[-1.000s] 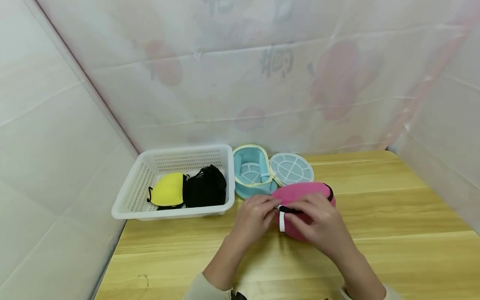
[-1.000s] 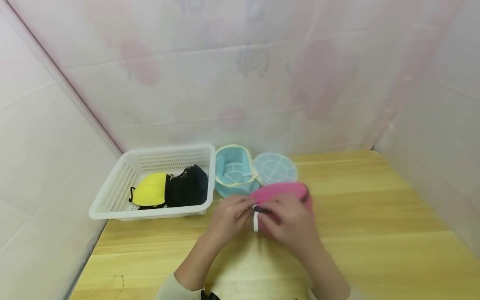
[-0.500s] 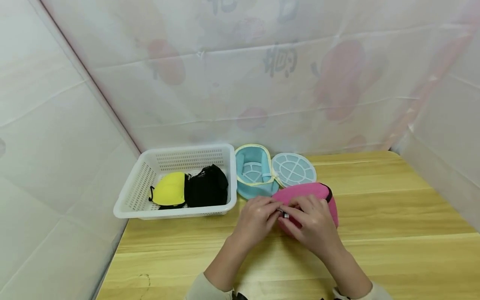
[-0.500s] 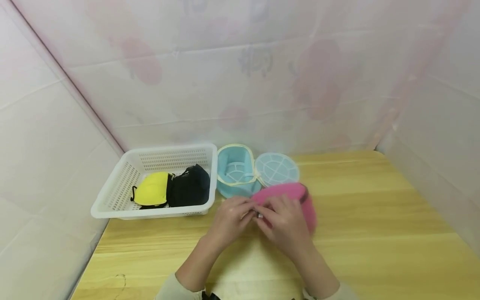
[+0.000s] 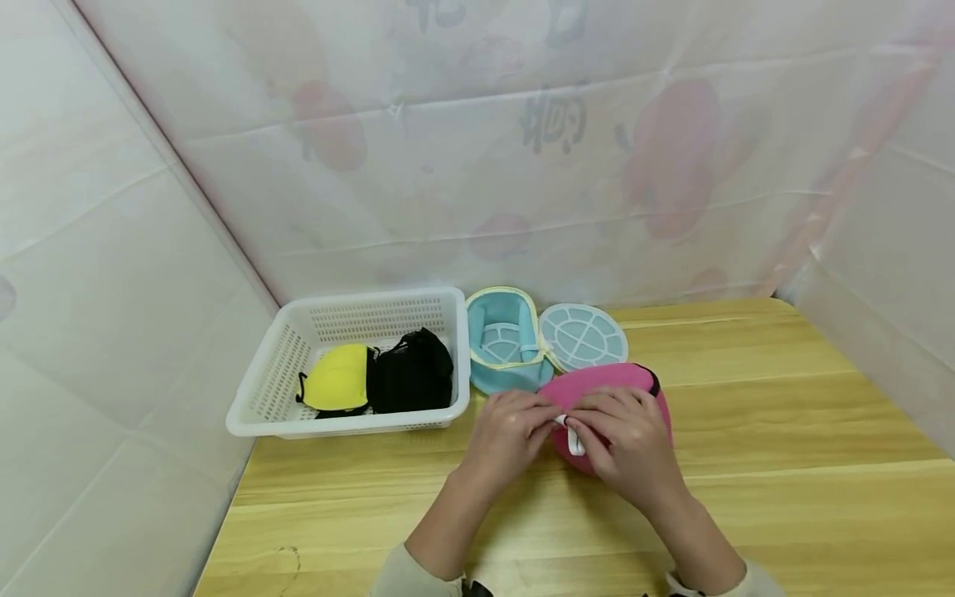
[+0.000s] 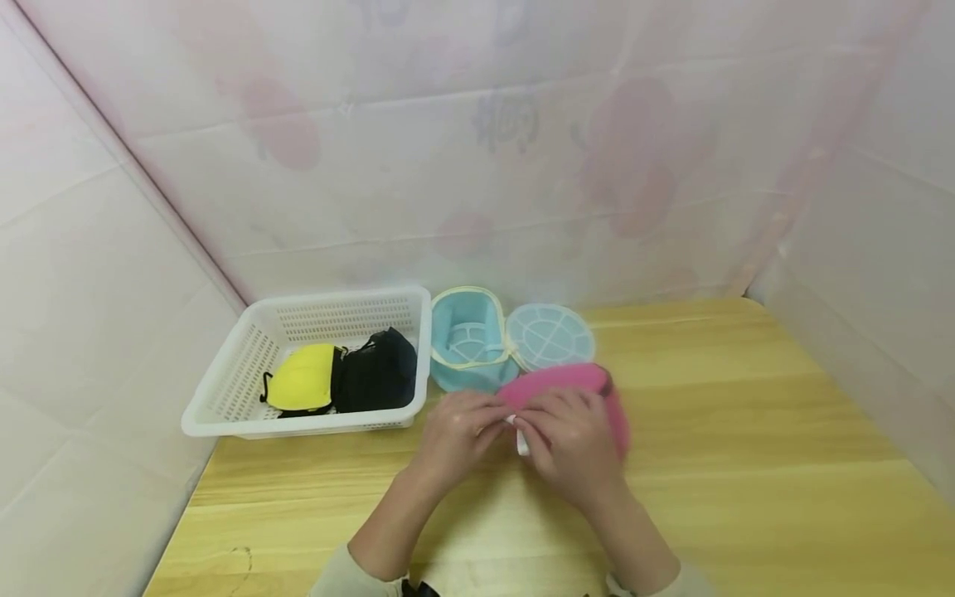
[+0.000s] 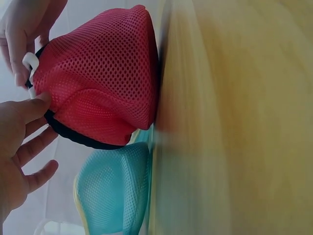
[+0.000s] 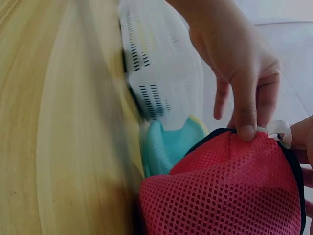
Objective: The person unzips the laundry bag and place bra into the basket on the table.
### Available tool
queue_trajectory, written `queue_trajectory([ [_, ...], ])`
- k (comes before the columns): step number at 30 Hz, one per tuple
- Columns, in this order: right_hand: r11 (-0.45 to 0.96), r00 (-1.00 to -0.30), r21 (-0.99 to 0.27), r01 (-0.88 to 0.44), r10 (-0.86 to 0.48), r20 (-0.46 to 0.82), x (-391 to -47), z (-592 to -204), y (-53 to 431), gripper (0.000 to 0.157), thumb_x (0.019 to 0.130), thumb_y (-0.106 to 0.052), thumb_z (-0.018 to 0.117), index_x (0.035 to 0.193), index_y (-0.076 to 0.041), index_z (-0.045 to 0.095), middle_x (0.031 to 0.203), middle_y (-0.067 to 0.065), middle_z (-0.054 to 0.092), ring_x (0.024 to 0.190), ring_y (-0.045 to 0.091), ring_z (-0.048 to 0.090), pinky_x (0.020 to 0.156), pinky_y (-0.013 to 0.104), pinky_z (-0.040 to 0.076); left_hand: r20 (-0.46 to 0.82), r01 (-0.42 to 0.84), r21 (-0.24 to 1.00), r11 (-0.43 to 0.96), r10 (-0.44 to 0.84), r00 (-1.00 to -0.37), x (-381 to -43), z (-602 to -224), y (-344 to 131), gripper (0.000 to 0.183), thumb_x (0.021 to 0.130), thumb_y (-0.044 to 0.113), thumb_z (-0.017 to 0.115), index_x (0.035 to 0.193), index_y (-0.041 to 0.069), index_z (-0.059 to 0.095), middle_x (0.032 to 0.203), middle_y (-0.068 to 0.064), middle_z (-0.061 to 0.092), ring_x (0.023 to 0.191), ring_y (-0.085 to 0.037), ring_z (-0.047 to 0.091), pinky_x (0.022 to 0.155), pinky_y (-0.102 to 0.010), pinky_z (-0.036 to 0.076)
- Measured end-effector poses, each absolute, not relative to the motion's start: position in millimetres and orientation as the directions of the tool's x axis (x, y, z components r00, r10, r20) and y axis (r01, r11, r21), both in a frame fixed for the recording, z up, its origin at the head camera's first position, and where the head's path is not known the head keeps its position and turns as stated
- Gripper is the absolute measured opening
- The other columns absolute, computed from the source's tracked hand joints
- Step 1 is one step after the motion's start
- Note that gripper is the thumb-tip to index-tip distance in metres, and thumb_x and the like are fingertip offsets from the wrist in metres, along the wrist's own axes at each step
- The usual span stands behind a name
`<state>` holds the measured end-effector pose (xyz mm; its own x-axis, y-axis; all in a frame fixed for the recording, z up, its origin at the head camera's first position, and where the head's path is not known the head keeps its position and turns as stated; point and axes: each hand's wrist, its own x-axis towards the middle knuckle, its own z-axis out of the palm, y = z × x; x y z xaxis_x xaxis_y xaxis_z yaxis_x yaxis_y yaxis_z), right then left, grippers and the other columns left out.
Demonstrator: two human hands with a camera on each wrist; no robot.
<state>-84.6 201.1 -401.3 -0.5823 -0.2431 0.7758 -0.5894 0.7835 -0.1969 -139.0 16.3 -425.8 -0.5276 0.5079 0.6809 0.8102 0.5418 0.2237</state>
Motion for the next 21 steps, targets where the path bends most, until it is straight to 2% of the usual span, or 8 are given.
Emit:
queue_trajectory([
  [2,0.778,-0.561,-0.177,-0.603,-0.255,0.788,-84.8,-400.6,202.0,0.049,0.108,-0.041,0.051,0.087,-0.007,0.081,0.089,0.004,0.078,0.090,0.025,0.072,0.092,0.049,0.043,0.682,0.814,0.219,0.538,0.513,-0.522,-139.2,-425.7,15.6,0.018,0.085,0.019,0.085,0.103,0.021,0.084,0.102,0.009,0.079,0.100,-0.007,0.072,0.091,-0.028,0.056],
  [4,0.773,-0.545,-0.164,-0.612,-0.262,0.797,-84.8,-399.9,203.2,0.049,0.108,-0.040,0.051,0.087,-0.006,0.080,0.089,0.005,0.078,0.090,0.026,0.074,0.104,0.043,0.044,0.684,0.818,0.221,0.531,0.514,-0.518,-139.8,-426.2,15.1,0.018,0.084,0.019,0.086,0.102,0.021,0.084,0.101,0.009,0.079,0.100,-0.007,0.072,0.091,-0.028,0.056],
  [7,0.765,-0.534,-0.164,-0.623,-0.263,0.803,-83.8,-397.3,205.9,0.050,0.108,-0.040,0.052,0.087,-0.005,0.080,0.088,0.005,0.079,0.090,0.028,0.075,0.121,0.034,0.034,0.695,0.823,0.227,0.521,0.505,-0.511,-141.7,-426.3,13.9,0.018,0.084,0.017,0.086,0.102,0.020,0.084,0.100,0.008,0.080,0.099,-0.008,0.073,0.090,-0.029,0.057],
  [9,0.755,-0.532,-0.181,-0.630,-0.249,0.809,-83.2,-395.1,209.5,0.050,0.107,-0.039,0.053,0.086,-0.003,0.080,0.088,0.007,0.079,0.090,0.030,0.075,0.127,0.031,0.027,0.707,0.818,0.237,0.524,0.484,-0.515,-144.9,-427.4,12.0,0.018,0.083,0.015,0.086,0.100,0.019,0.084,0.099,0.007,0.080,0.096,-0.009,0.074,0.087,-0.030,0.058],
  [14,0.733,-0.572,-0.256,-0.630,-0.216,0.791,-83.0,-394.0,219.0,0.051,0.106,-0.043,0.054,0.086,-0.004,0.080,0.088,0.007,0.079,0.089,0.029,0.075,0.126,0.027,0.029,0.671,0.780,0.309,0.545,0.456,-0.585,-149.1,-425.4,4.7,0.018,0.083,0.011,0.086,0.100,0.016,0.084,0.101,0.004,0.080,0.095,-0.013,0.075,0.087,-0.030,0.059],
  [17,0.716,-0.605,-0.286,-0.636,-0.233,0.762,-83.8,-397.4,220.5,0.048,0.105,-0.043,0.056,0.087,-0.006,0.080,0.090,0.006,0.079,0.088,0.026,0.075,0.125,0.024,0.030,0.578,0.755,0.404,0.516,0.496,-0.648,-145.1,-418.6,2.1,0.022,0.088,0.008,0.077,0.109,0.013,0.081,0.112,0.001,0.078,0.107,-0.015,0.073,0.095,-0.030,0.059],
  [21,0.705,-0.594,-0.291,-0.647,-0.227,0.772,-85.3,-401.9,217.3,0.046,0.104,-0.042,0.057,0.085,-0.006,0.079,0.090,0.006,0.078,0.088,0.025,0.073,0.124,0.023,0.032,0.436,0.708,0.552,0.440,0.571,-0.695,-135.3,-407.1,2.5,0.039,0.089,0.013,0.062,0.126,0.012,0.073,0.129,0.000,0.073,0.125,-0.016,0.066,0.108,-0.032,0.053],
])
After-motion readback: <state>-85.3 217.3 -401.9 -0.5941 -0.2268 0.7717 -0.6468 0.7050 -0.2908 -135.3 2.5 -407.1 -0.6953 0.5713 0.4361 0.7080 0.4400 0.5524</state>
